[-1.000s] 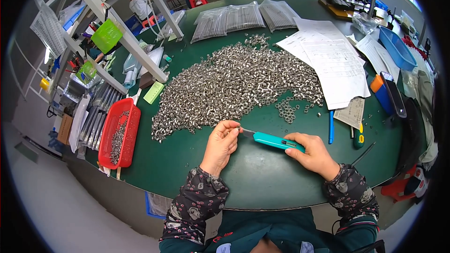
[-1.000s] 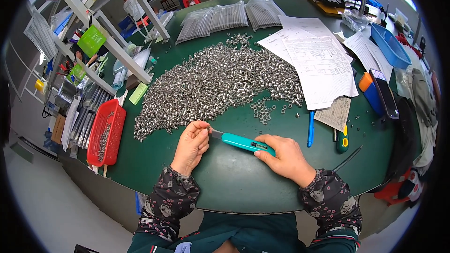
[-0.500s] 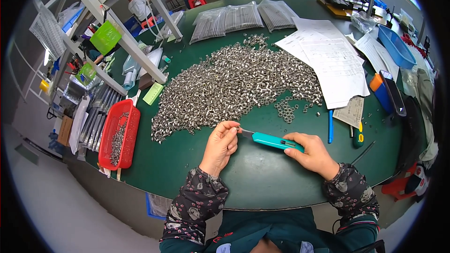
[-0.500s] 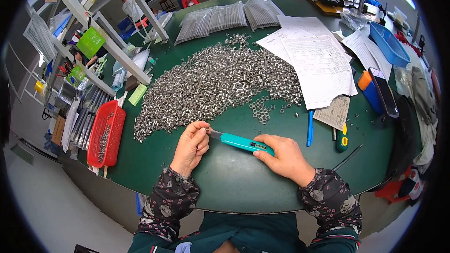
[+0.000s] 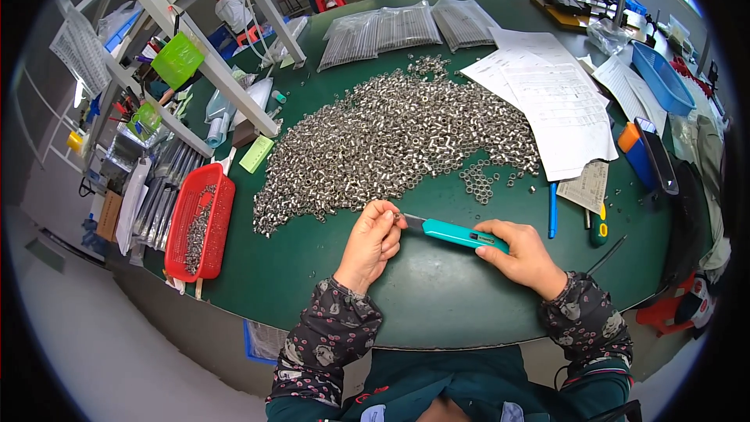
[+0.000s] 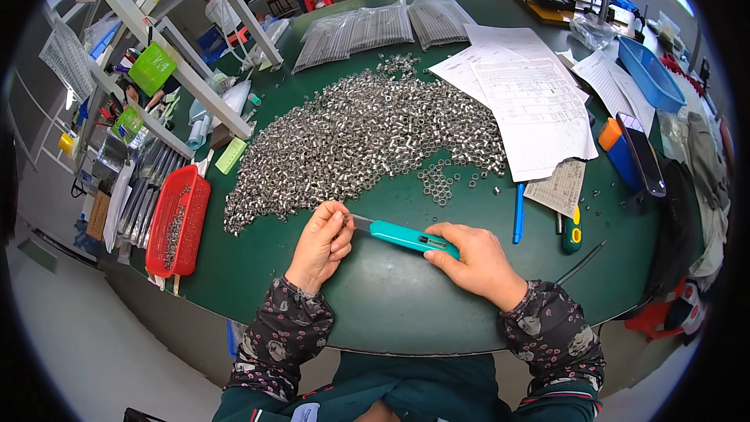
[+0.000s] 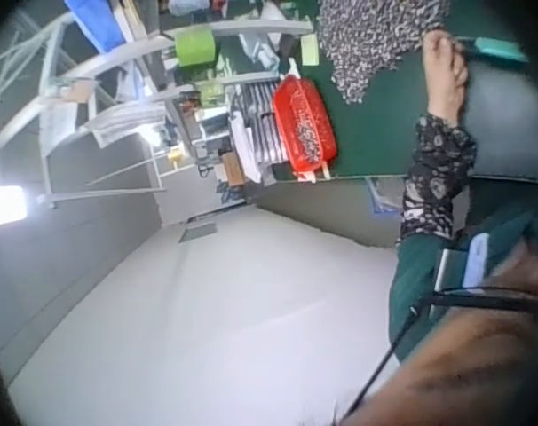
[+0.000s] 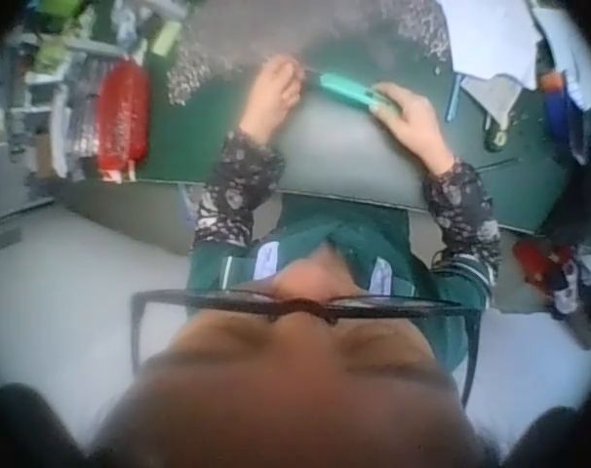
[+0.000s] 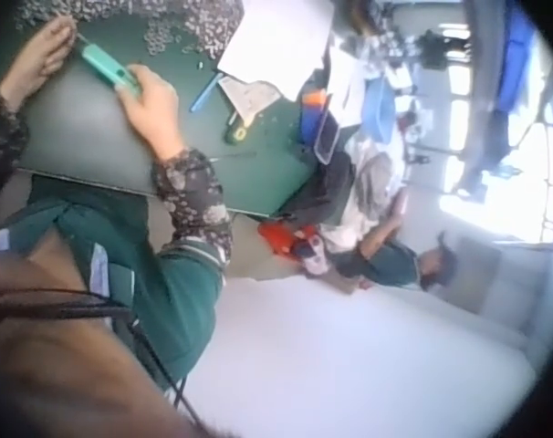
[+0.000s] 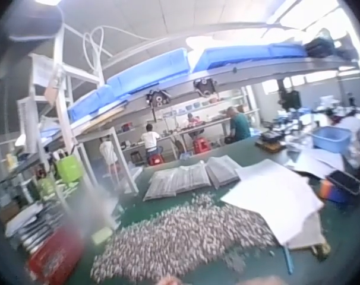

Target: Using a utility knife to clean or separate small metal components on a workbench.

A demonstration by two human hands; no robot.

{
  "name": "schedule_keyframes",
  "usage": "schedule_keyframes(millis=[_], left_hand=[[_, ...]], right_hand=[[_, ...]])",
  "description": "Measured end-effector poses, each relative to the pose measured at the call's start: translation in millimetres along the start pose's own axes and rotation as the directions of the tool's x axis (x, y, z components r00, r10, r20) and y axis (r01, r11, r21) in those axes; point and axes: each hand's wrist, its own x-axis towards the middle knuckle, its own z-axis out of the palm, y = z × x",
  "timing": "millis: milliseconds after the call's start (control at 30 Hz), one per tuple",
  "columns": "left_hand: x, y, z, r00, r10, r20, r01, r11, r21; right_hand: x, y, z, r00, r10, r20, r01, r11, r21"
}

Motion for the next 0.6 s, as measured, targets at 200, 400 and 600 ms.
schedule_keyframes(millis=[200, 400, 600], left_hand=[[0.5, 1.3, 1.3, 1.0, 0.004, 0.003, -0.004, 1.0, 0.005], [-0.2, 1.6, 1.4, 1.0, -0.009, -0.016, 0.009, 1.0, 0.023], [-0.6, 1.7, 4.3, 0.999, -0.009, -0.032, 0.012, 0.996, 0.093]], right_hand=[[-0.5, -0.2, -0.5, 1.0, -0.006, -0.003, 0.006, 1.0, -0.005], [-0.2, -0.9, -0.5, 1.0, 0.004, 0.012, -0.004, 1.0, 0.002], [-1.5, 0.0, -0.3, 1.0, 0.003, 0.016, -0.003, 1.0, 0.003]])
